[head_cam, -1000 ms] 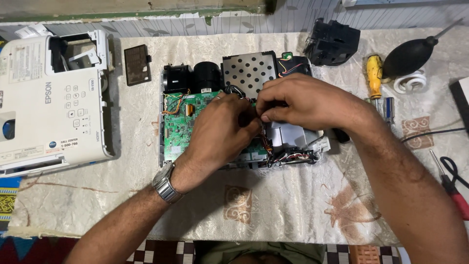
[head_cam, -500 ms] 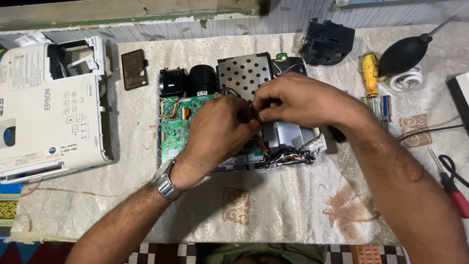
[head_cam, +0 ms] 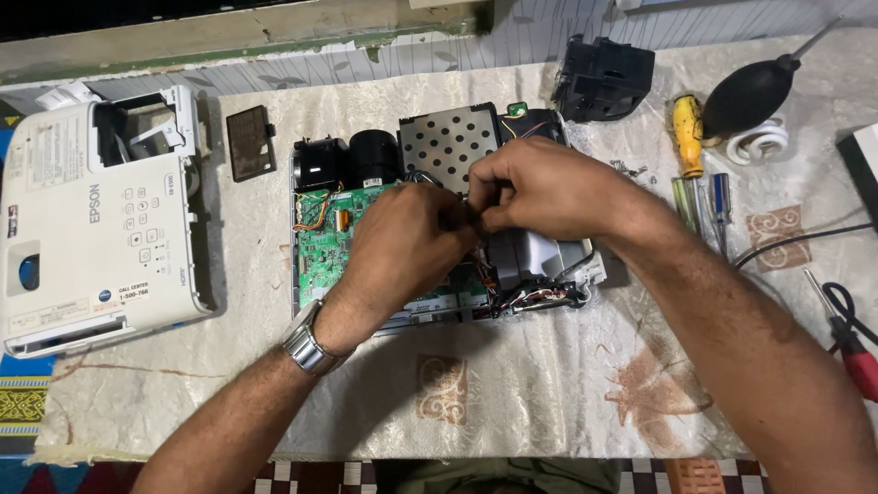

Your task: Connecting and disconnecting internal cables and wires on a projector's circuit board during a repair

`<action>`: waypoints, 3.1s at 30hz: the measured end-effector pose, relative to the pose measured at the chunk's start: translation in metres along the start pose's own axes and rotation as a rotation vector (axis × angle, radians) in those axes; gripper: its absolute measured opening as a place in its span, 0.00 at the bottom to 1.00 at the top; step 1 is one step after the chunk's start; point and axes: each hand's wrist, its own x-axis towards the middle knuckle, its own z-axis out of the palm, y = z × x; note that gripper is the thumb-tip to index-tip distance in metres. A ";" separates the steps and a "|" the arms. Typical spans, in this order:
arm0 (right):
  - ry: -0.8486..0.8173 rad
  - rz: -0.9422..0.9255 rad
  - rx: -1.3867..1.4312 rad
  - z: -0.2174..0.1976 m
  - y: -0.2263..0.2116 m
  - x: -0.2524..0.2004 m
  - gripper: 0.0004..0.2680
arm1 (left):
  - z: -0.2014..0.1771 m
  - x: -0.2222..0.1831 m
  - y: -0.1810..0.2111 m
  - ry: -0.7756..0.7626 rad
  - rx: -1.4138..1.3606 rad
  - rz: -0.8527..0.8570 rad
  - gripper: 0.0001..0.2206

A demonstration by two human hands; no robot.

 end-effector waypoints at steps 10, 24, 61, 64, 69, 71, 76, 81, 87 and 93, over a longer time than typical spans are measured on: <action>-0.024 -0.012 0.015 -0.006 -0.003 -0.003 0.06 | -0.024 -0.022 0.003 0.024 0.006 0.071 0.15; -0.271 0.049 -0.279 0.006 -0.021 -0.021 0.11 | 0.002 -0.026 -0.050 0.170 0.044 0.745 0.07; -0.295 -0.024 -0.255 -0.005 -0.012 -0.018 0.17 | 0.014 -0.018 -0.055 0.113 -0.254 0.795 0.09; -0.291 -0.048 -0.241 -0.006 -0.012 -0.018 0.16 | 0.011 -0.018 -0.053 0.083 -0.324 0.839 0.05; -0.295 -0.049 -0.249 -0.005 -0.008 -0.018 0.17 | 0.009 -0.015 -0.054 0.057 -0.305 0.795 0.08; -0.290 -0.078 -0.247 -0.005 -0.006 -0.016 0.17 | 0.012 -0.014 -0.056 0.062 -0.300 0.806 0.10; -0.275 -0.151 -0.239 -0.006 -0.002 -0.016 0.18 | 0.013 -0.014 -0.056 0.091 -0.306 0.852 0.07; -0.299 -0.060 -0.276 -0.006 -0.007 -0.017 0.17 | 0.014 -0.016 -0.059 0.064 -0.280 0.894 0.21; -0.312 -0.030 -0.276 -0.006 -0.012 -0.017 0.17 | 0.016 -0.020 -0.057 0.106 -0.180 0.904 0.13; -0.325 0.028 -0.299 -0.006 -0.018 -0.018 0.17 | 0.011 -0.022 -0.056 0.061 -0.158 0.901 0.15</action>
